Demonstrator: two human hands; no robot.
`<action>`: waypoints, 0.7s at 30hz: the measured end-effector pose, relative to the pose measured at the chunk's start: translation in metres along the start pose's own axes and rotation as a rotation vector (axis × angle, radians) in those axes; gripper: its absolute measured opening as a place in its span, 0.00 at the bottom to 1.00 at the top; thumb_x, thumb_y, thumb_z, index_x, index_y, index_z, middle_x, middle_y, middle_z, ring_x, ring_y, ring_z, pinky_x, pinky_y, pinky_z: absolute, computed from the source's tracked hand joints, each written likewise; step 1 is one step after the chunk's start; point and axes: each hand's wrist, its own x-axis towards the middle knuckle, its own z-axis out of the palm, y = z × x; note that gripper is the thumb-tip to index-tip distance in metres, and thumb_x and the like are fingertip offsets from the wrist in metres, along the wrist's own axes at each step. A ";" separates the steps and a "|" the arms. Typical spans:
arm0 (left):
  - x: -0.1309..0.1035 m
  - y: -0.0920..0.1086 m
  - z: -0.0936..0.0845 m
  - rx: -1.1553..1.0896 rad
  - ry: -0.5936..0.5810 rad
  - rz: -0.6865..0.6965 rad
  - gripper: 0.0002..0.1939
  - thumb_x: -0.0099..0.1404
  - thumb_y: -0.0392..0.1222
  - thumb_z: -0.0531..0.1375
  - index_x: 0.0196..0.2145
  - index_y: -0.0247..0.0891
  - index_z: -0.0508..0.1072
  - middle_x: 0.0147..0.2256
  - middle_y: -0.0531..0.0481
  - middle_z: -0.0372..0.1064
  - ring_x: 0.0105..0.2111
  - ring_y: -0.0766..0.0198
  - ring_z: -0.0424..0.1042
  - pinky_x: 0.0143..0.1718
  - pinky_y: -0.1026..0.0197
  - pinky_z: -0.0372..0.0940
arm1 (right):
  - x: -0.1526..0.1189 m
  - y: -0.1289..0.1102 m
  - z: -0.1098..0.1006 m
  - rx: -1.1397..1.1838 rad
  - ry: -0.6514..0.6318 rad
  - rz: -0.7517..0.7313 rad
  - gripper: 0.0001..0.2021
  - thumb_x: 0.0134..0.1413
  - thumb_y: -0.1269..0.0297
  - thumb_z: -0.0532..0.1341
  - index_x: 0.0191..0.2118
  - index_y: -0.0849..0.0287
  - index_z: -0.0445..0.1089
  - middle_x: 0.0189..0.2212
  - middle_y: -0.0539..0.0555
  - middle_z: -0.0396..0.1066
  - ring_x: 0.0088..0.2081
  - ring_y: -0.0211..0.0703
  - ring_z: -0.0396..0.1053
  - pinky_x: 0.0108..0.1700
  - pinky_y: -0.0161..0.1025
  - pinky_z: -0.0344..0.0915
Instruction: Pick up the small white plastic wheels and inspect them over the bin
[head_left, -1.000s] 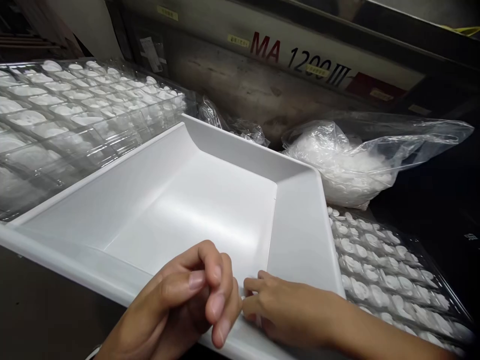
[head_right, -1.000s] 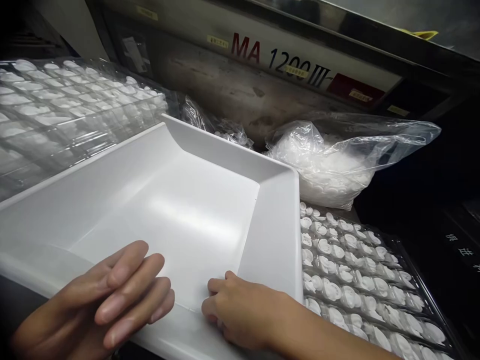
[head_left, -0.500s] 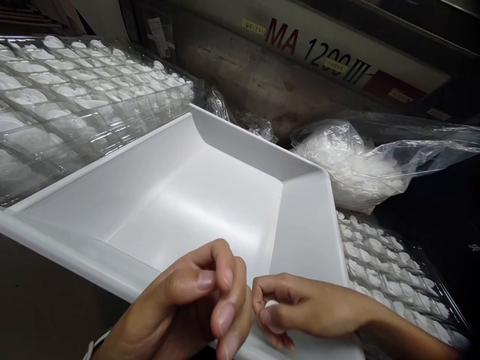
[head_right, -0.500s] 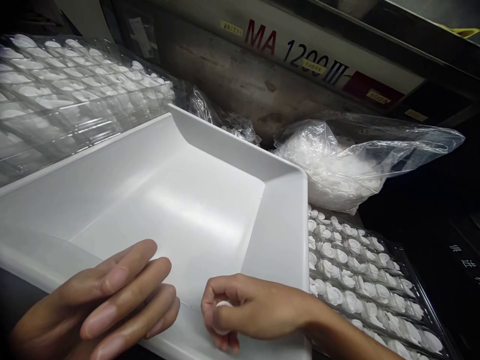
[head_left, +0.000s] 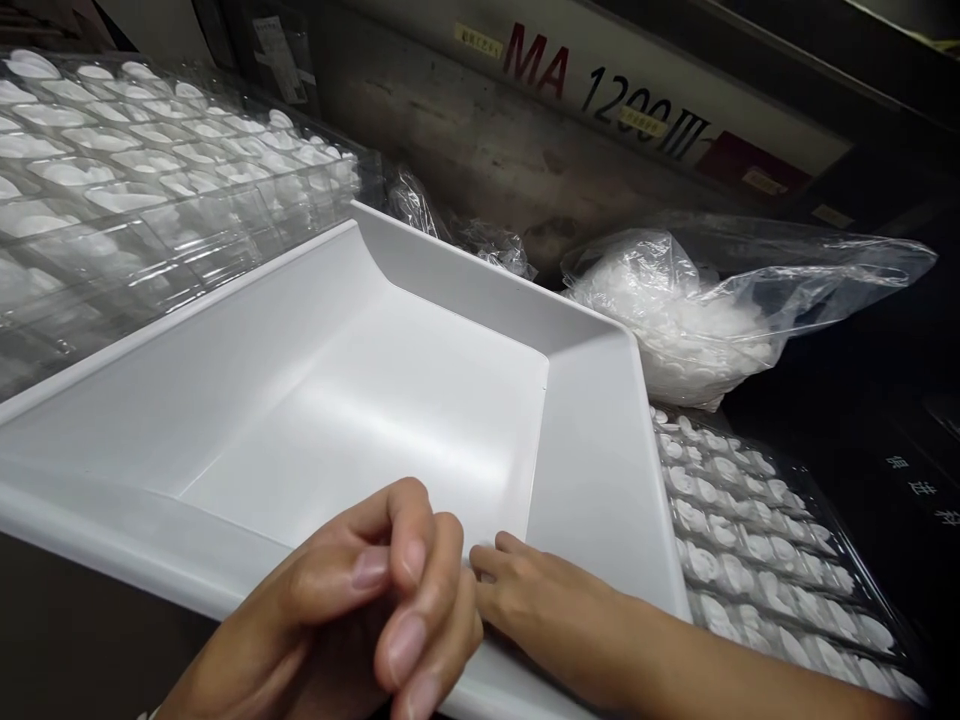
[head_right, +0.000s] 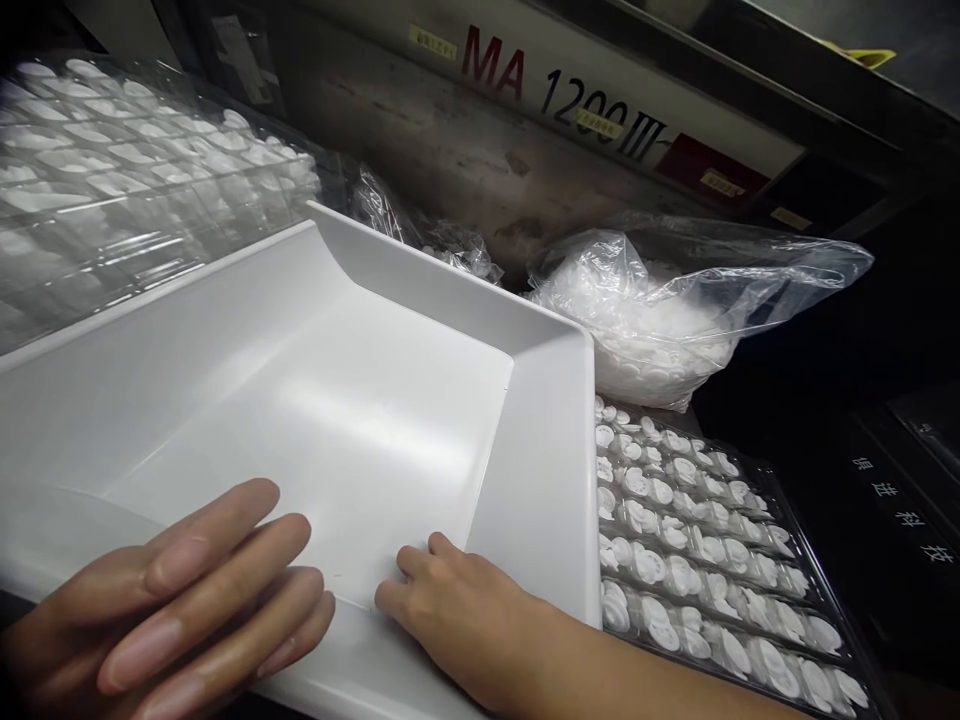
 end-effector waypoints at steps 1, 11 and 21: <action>0.000 0.001 0.001 -0.005 0.012 -0.004 0.09 0.66 0.40 0.53 0.33 0.40 0.72 0.24 0.58 0.59 0.21 0.74 0.56 0.29 0.64 0.51 | 0.000 0.001 -0.001 0.030 -0.008 0.013 0.09 0.57 0.82 0.53 0.34 0.60 0.64 0.33 0.50 0.62 0.38 0.44 0.62 0.51 0.51 0.61; -0.002 0.002 0.002 -0.011 0.052 -0.030 0.09 0.66 0.40 0.53 0.33 0.41 0.73 0.24 0.58 0.60 0.20 0.74 0.52 0.28 0.64 0.48 | -0.007 0.010 -0.044 1.218 -0.191 0.279 0.12 0.46 0.62 0.55 0.38 0.57 0.57 0.26 0.46 0.63 0.24 0.33 0.62 0.28 0.33 0.59; -0.001 0.004 0.007 -0.001 0.087 -0.030 0.08 0.66 0.39 0.55 0.32 0.39 0.74 0.24 0.58 0.62 0.22 0.74 0.60 0.32 0.65 0.55 | -0.005 -0.014 -0.039 1.169 -0.128 0.331 0.05 0.50 0.65 0.59 0.32 0.60 0.64 0.25 0.47 0.65 0.21 0.30 0.60 0.23 0.28 0.56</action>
